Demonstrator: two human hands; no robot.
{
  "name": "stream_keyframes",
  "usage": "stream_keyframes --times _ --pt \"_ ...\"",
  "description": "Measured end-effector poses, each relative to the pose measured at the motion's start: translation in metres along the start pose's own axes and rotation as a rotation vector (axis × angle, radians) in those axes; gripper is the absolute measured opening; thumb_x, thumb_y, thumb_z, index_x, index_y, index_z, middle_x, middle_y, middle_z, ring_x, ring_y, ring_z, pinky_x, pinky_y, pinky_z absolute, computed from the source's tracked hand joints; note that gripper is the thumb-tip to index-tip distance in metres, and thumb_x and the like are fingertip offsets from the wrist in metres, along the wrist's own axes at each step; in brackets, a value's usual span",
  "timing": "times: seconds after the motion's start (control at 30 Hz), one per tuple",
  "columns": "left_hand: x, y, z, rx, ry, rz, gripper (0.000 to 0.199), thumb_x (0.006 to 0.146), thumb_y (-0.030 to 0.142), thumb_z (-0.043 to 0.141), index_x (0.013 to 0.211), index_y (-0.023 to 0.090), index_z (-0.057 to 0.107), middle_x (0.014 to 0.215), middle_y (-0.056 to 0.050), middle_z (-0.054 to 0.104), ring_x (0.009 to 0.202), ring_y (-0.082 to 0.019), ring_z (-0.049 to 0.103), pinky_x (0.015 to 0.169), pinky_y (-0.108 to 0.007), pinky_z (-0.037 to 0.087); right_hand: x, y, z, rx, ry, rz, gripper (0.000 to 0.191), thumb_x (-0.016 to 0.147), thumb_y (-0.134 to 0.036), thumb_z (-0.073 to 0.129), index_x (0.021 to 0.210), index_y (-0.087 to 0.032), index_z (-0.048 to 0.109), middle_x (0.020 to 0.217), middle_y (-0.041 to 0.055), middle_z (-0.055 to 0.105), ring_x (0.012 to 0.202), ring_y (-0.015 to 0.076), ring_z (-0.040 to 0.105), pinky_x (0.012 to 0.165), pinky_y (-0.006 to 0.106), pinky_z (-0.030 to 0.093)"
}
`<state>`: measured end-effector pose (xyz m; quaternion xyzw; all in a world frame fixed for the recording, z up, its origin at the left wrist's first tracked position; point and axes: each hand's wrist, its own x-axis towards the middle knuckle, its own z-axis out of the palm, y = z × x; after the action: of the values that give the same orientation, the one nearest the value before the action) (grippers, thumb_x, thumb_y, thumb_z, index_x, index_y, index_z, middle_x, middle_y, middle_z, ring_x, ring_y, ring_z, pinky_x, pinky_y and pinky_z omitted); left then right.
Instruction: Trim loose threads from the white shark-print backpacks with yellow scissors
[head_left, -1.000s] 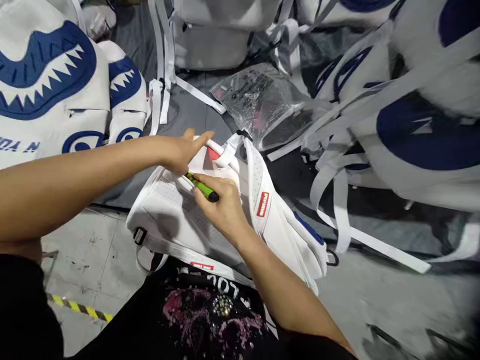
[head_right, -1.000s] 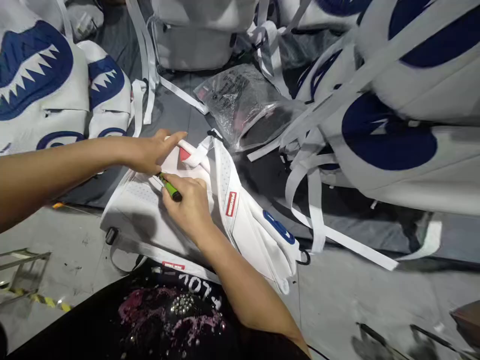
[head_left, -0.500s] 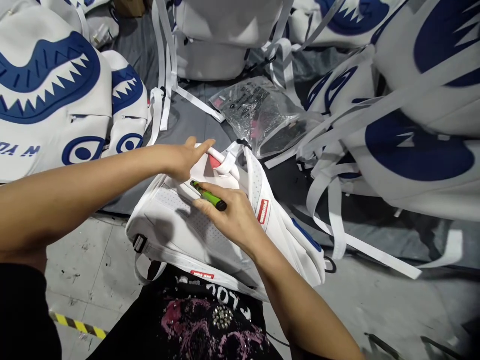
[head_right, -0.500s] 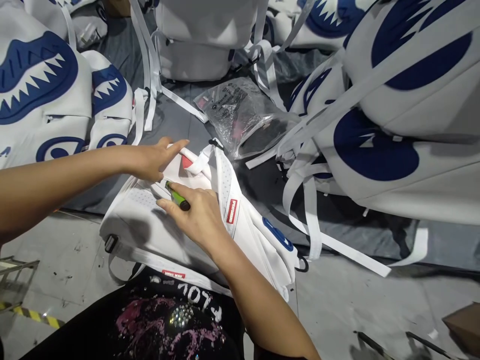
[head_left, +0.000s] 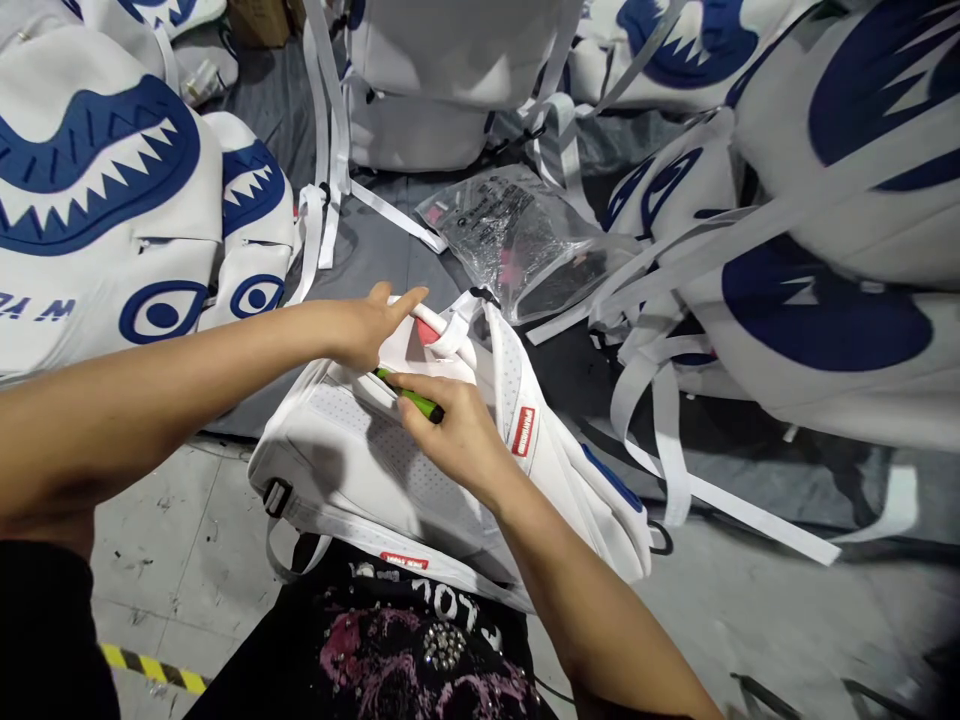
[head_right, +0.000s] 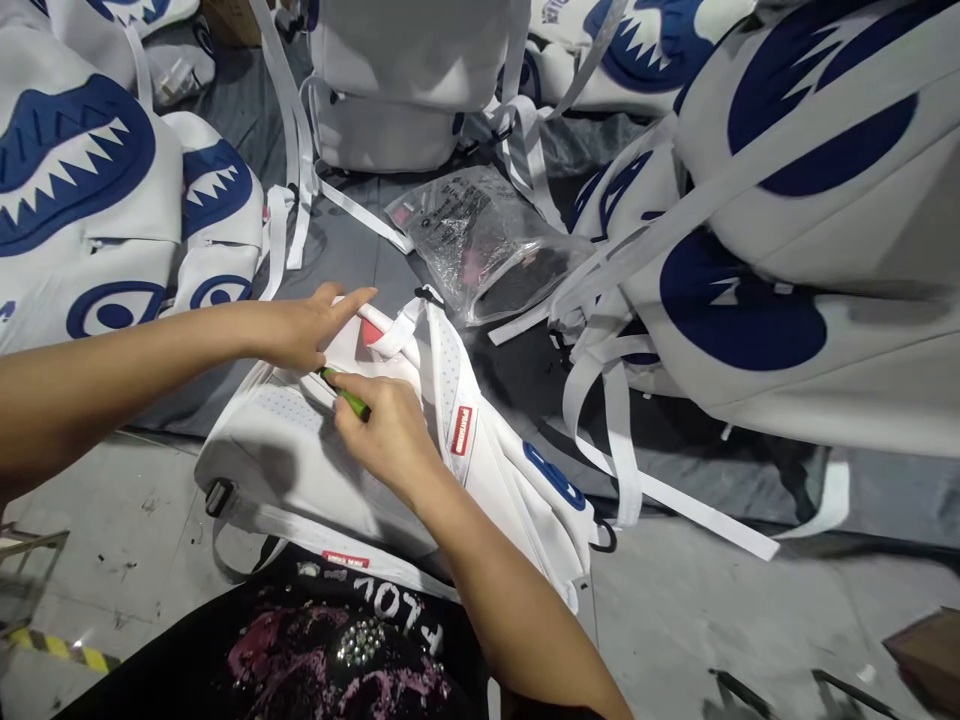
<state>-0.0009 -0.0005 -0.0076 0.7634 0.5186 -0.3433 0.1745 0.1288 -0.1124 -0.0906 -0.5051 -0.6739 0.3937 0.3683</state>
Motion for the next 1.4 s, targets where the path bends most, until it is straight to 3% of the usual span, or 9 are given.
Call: stream_keyframes --times 0.13,0.43,0.63,0.83,1.0,1.13,1.27,1.4 --pt "0.0 0.001 0.0 0.002 0.006 -0.004 0.122 0.082 0.028 0.07 0.155 0.041 -0.026 0.169 -0.018 0.0 0.117 -0.03 0.064 0.094 -0.037 0.051 0.0 0.001 0.003 0.009 0.052 -0.013 0.04 0.086 -0.009 0.05 0.115 -0.018 0.077 0.117 0.0042 0.076 0.11 0.0214 0.071 0.096 0.037 0.056" --pt "0.0 -0.001 0.001 0.004 0.017 0.012 0.123 0.082 0.028 0.07 0.154 0.041 -0.028 0.169 -0.017 0.004 0.114 -0.028 0.064 0.091 -0.035 0.053 -0.002 -0.009 0.0 -0.183 -0.029 -0.082 0.039 0.088 -0.007 0.046 0.111 -0.015 0.076 0.105 0.0081 0.077 0.095 0.0215 0.072 0.085 0.035 0.054" --pt "0.001 -0.003 0.004 -0.042 0.031 0.025 0.122 0.08 0.025 0.07 0.156 0.042 -0.024 0.167 -0.016 0.012 0.113 -0.028 0.065 0.089 -0.034 0.052 -0.002 -0.018 -0.001 -0.36 -0.052 -0.035 0.034 0.087 -0.007 0.048 0.103 -0.017 0.076 0.093 0.0076 0.077 0.083 0.0226 0.07 0.084 0.04 0.046" --pt "0.0 -0.002 0.003 -0.079 0.022 0.03 0.121 0.079 0.021 0.067 0.156 0.042 -0.024 0.169 -0.015 0.003 0.117 -0.032 0.063 0.09 -0.038 0.051 -0.004 -0.015 0.002 -0.394 -0.008 -0.037 0.037 0.087 -0.007 0.048 0.111 -0.017 0.074 0.099 0.0076 0.077 0.081 0.0215 0.069 0.08 0.038 0.043" --pt "0.001 -0.003 0.004 -0.083 0.026 0.037 0.119 0.08 0.02 0.065 0.157 0.041 -0.023 0.168 -0.015 0.007 0.116 -0.032 0.064 0.09 -0.037 0.05 -0.002 -0.007 0.001 -0.214 -0.04 -0.068 0.035 0.089 -0.011 0.049 0.109 -0.021 0.076 0.102 0.0037 0.078 0.088 0.0207 0.071 0.082 0.036 0.049" --pt "0.004 -0.006 0.006 -0.076 0.03 0.051 0.119 0.079 0.019 0.066 0.158 0.04 -0.02 0.167 -0.016 0.008 0.116 -0.031 0.064 0.09 -0.037 0.05 -0.002 -0.003 0.001 -0.25 0.007 -0.059 0.038 0.088 -0.009 0.048 0.113 -0.017 0.076 0.101 0.0063 0.078 0.088 0.0236 0.072 0.087 0.041 0.051" --pt "0.001 -0.004 0.004 -0.04 0.051 0.06 0.115 0.077 0.017 0.064 0.16 0.036 -0.013 0.163 -0.017 0.02 0.11 -0.027 0.066 0.086 -0.033 0.052 -0.002 -0.002 0.002 -0.132 -0.022 -0.067 0.037 0.089 -0.01 0.05 0.111 -0.021 0.077 0.107 0.0039 0.078 0.095 0.0217 0.073 0.087 0.038 0.054" --pt "-0.001 -0.003 0.002 -0.038 0.043 0.059 0.111 0.077 0.016 0.062 0.16 0.036 -0.009 0.16 -0.017 0.025 0.105 -0.026 0.067 0.083 -0.033 0.053 -0.003 0.001 0.003 -0.117 0.033 -0.046 0.038 0.09 -0.012 0.049 0.115 -0.02 0.076 0.114 0.0057 0.076 0.099 0.0235 0.073 0.092 0.042 0.055"
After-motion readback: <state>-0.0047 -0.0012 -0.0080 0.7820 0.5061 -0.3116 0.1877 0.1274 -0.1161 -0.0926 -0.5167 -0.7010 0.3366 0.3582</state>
